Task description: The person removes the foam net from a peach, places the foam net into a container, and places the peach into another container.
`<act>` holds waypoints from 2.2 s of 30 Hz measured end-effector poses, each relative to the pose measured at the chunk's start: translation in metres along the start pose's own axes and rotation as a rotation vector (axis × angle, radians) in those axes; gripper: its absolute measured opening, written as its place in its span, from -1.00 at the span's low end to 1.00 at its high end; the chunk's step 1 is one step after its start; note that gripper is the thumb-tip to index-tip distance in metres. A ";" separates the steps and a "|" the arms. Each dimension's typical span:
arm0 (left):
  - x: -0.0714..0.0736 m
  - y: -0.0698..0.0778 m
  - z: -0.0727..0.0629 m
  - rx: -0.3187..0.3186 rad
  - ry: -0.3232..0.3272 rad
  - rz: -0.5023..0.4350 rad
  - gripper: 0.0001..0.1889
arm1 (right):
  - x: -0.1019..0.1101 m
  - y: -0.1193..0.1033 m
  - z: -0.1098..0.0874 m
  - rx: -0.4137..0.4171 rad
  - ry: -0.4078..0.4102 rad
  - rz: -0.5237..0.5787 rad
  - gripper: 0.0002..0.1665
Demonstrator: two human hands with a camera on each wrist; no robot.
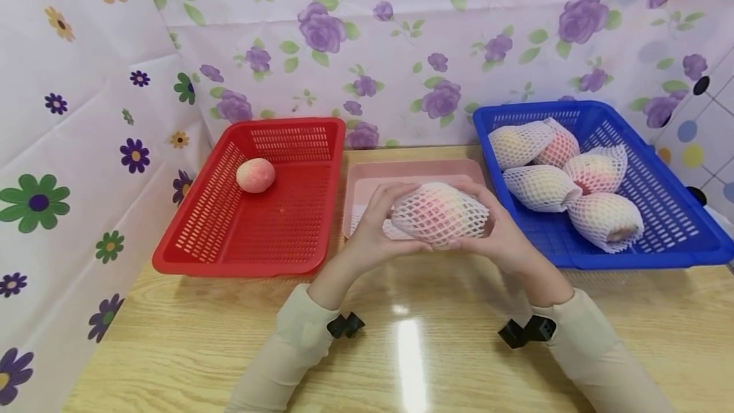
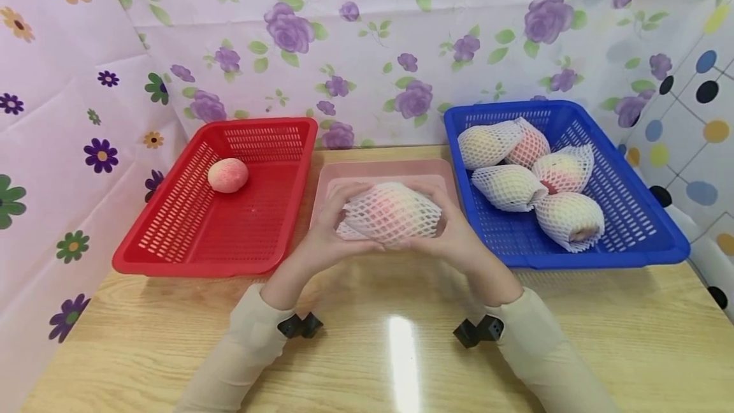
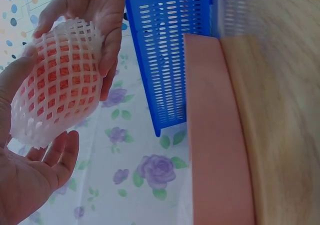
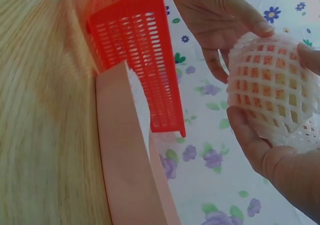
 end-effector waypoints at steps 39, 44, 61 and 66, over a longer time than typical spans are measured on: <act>0.030 0.015 -0.004 -0.070 -0.009 -0.174 -0.48 | -0.001 -0.005 -0.001 -0.020 -0.144 0.316 -0.19; 0.028 0.013 -0.005 -0.006 -0.077 -0.180 -0.33 | -0.002 -0.001 -0.002 -0.069 -0.109 0.296 -0.22; 0.025 0.012 -0.003 0.077 -0.119 -0.207 -0.18 | -0.006 0.008 -0.007 -0.136 0.038 0.464 -0.61; 0.024 0.012 -0.003 0.074 -0.124 -0.214 -0.16 | -0.004 0.012 -0.006 -0.171 0.091 0.440 -0.64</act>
Point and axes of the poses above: each hand's wrist, its own z-axis towards the middle knuckle, its own x-axis out of the back of the hand, y = z × x, the point moved 4 cm from there along z, towards the middle knuckle
